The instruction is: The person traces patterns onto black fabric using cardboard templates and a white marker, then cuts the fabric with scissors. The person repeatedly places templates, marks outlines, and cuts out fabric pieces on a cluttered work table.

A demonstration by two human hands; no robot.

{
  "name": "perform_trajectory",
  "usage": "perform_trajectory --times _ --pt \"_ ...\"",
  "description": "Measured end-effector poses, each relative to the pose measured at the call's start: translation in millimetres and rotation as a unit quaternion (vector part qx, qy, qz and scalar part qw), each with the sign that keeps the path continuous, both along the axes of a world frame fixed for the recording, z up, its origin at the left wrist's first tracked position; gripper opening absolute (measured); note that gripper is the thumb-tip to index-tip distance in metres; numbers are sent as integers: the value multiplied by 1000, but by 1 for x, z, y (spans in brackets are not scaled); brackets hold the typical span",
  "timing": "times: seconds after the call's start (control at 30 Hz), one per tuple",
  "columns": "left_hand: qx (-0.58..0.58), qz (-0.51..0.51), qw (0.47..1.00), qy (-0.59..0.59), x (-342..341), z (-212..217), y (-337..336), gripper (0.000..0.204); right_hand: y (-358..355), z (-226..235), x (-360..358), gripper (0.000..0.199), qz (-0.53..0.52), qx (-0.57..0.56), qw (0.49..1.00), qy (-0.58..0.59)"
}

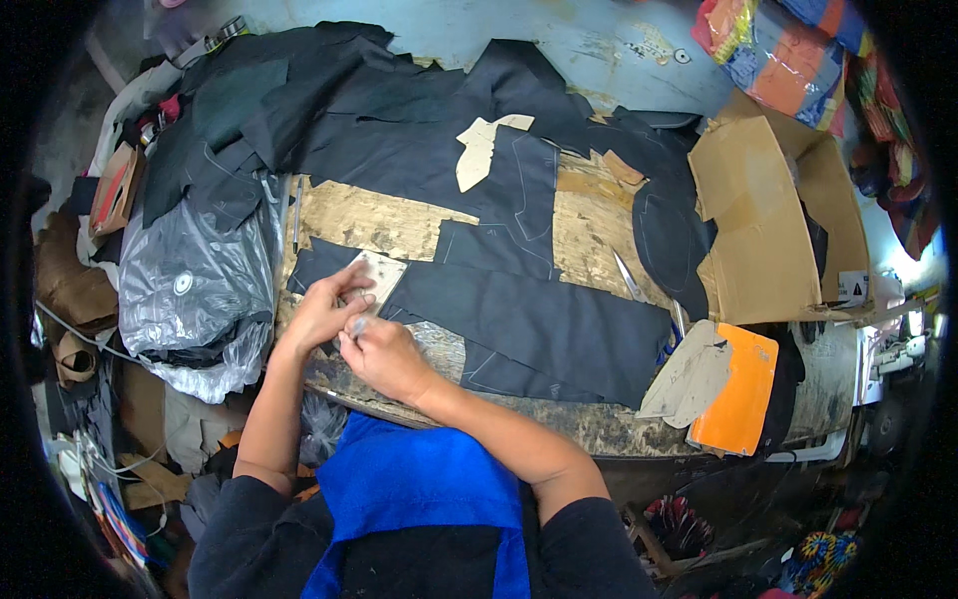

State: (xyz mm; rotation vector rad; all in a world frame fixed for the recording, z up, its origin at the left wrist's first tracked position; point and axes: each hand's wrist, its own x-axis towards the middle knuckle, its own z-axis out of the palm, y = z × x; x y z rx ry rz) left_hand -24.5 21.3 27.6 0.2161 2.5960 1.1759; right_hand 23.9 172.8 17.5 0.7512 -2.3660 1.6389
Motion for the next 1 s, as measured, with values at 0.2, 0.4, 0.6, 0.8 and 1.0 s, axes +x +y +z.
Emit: perform_trajectory --times 0.2,0.4,0.6,0.8,1.0 --pt "-236 148 950 142 -1 3 -6 56 23 -26 -38 17 -107 -201 969 -98" --pt "-223 212 924 228 5 -14 2 63 27 -49 -52 21 -93 -241 950 -173" --pt "-216 222 947 83 0 4 -2 68 32 -43 -53 16 -100 -294 927 -209" --pt "-287 184 927 157 20 -8 22 90 25 -40 -60 14 -126 -321 912 -223" --pt "15 369 914 165 2 -21 -37 53 8 -33 -75 11 -108 -165 967 -159"
